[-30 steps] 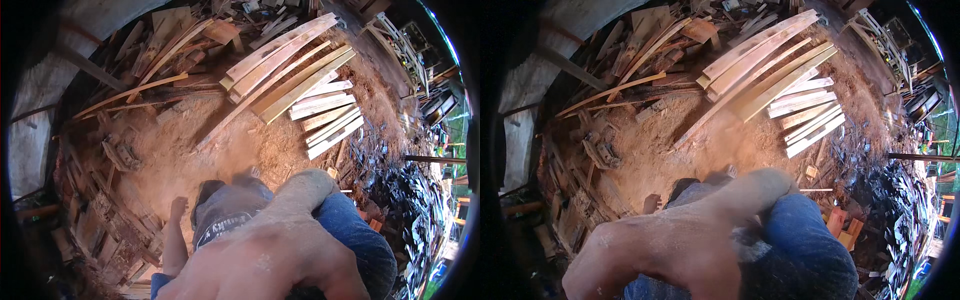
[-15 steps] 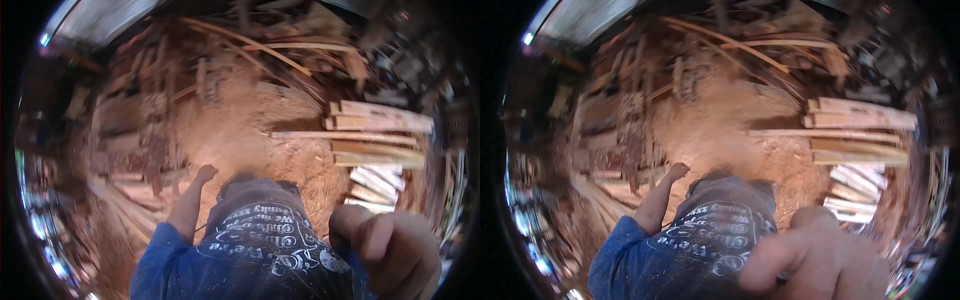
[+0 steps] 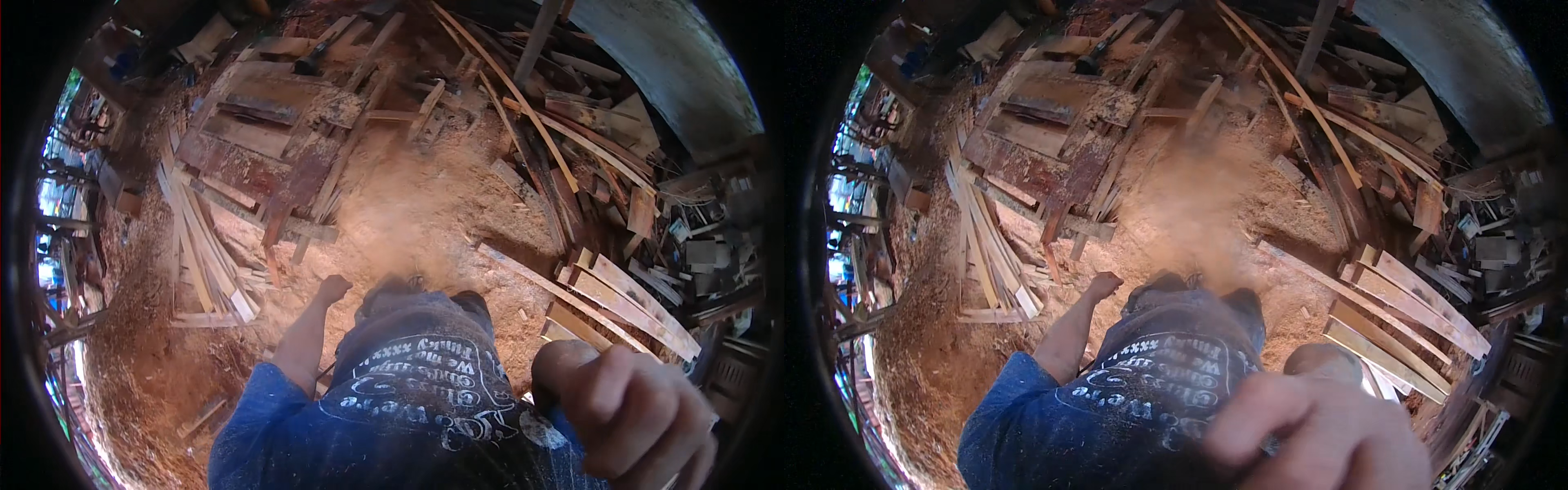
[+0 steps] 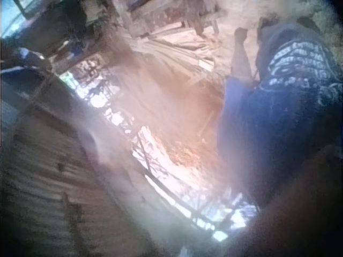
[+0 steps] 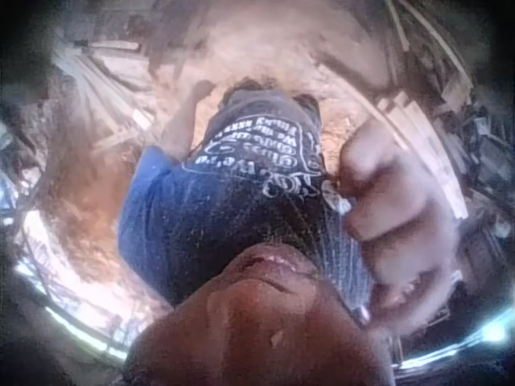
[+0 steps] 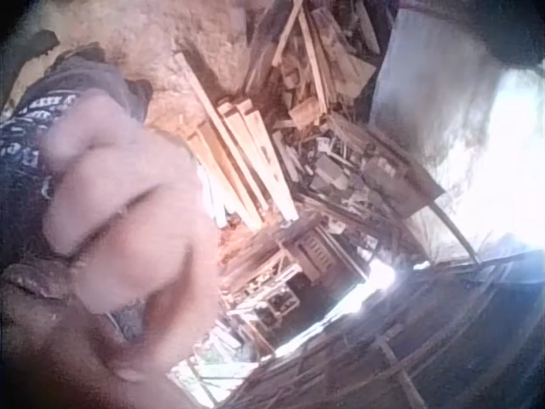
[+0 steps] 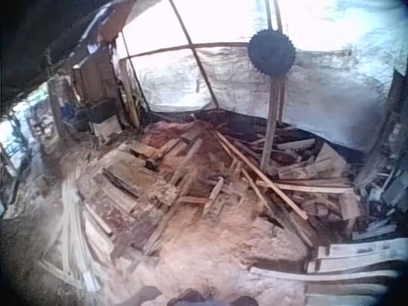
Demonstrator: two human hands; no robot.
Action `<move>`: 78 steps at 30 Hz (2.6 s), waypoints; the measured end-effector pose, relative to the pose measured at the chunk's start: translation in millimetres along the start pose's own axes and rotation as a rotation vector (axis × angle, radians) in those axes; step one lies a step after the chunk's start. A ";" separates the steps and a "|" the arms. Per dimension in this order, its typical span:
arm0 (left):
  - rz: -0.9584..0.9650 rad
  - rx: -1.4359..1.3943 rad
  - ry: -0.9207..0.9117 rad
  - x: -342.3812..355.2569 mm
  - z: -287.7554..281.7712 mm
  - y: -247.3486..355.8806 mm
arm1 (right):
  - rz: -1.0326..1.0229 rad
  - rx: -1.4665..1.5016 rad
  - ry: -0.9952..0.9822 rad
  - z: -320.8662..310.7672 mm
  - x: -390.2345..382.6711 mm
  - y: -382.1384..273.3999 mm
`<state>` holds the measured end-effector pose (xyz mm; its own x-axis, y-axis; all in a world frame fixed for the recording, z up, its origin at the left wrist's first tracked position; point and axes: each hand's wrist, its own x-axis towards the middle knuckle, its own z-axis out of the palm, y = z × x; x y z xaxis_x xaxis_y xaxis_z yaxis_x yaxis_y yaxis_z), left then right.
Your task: The person processes wood by feeding a board through a stationary planing machine, hammers parts together, and then carries the finished boards to a stack in a workshop.
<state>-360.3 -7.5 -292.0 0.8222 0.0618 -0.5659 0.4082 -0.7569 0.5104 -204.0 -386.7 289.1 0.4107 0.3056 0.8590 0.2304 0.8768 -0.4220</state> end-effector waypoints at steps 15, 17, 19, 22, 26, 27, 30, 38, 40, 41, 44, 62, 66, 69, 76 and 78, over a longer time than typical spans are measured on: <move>0.014 0.416 -0.383 -84.3 -115.7 199.9 | 0.358 -0.194 -0.005 -111.9 -26.8 -45.0; -0.259 0.353 -0.620 -155.8 -158.6 228.3 | 0.468 -0.276 0.017 -147.5 -62.1 -39.8; -0.343 0.398 -0.921 -224.4 -176.1 264.3 | 0.691 -0.396 0.268 -161.1 -103.2 -38.1; -0.613 -0.053 -1.191 -280.6 -147.9 268.3 | 0.807 -0.284 0.386 -200.6 -164.7 -36.8; -0.706 -0.553 -0.703 -309.6 -131.8 286.0 | 1.011 -0.248 0.607 -234.8 -232.3 -31.9; -0.722 -0.565 -0.712 -316.9 -123.5 277.5 | 1.030 -0.237 0.608 -238.7 -247.1 -28.4; -0.428 -0.273 -0.203 -327.9 -135.2 293.5 | 1.206 -0.253 0.694 -256.8 -273.0 -16.7; -0.249 -0.509 -1.251 -387.2 -97.2 281.6 | 1.470 -0.599 0.371 -251.4 -278.8 73.0; -0.032 -0.660 -1.099 -430.6 0.4 222.8 | 1.482 -0.586 0.303 -236.9 -281.1 106.0; -0.028 -0.702 -1.077 -449.0 28.8 188.8 | 1.494 -0.575 0.245 -227.3 -278.8 124.0; -0.090 -0.867 -1.110 -427.2 -15.8 146.8 | 1.577 -0.572 0.226 -196.2 -277.2 175.6; -0.574 -1.305 -0.650 -429.2 -165.6 -24.5 | 1.881 -0.531 -0.371 -41.9 -387.1 629.4; -0.778 -1.497 -0.407 -457.4 -163.3 -31.8 | 1.996 -0.097 -0.102 38.4 -410.0 685.8; -0.894 -1.658 -0.213 -472.1 -164.1 -43.2 | 1.965 -0.154 -0.076 90.7 -423.4 738.7; -0.826 -2.033 0.533 -478.4 -173.3 -91.9 | 1.716 -0.015 0.296 177.3 -471.8 794.9; -0.744 -1.909 0.687 -421.1 -183.3 -140.9 | 1.759 -0.093 0.172 153.9 -493.2 813.0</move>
<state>-691.3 192.4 -6.9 0.1628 0.4519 -0.8771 0.0714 0.8812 0.4673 -355.0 232.6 -433.1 0.2825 0.7307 -0.6214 -0.5023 -0.4392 -0.7448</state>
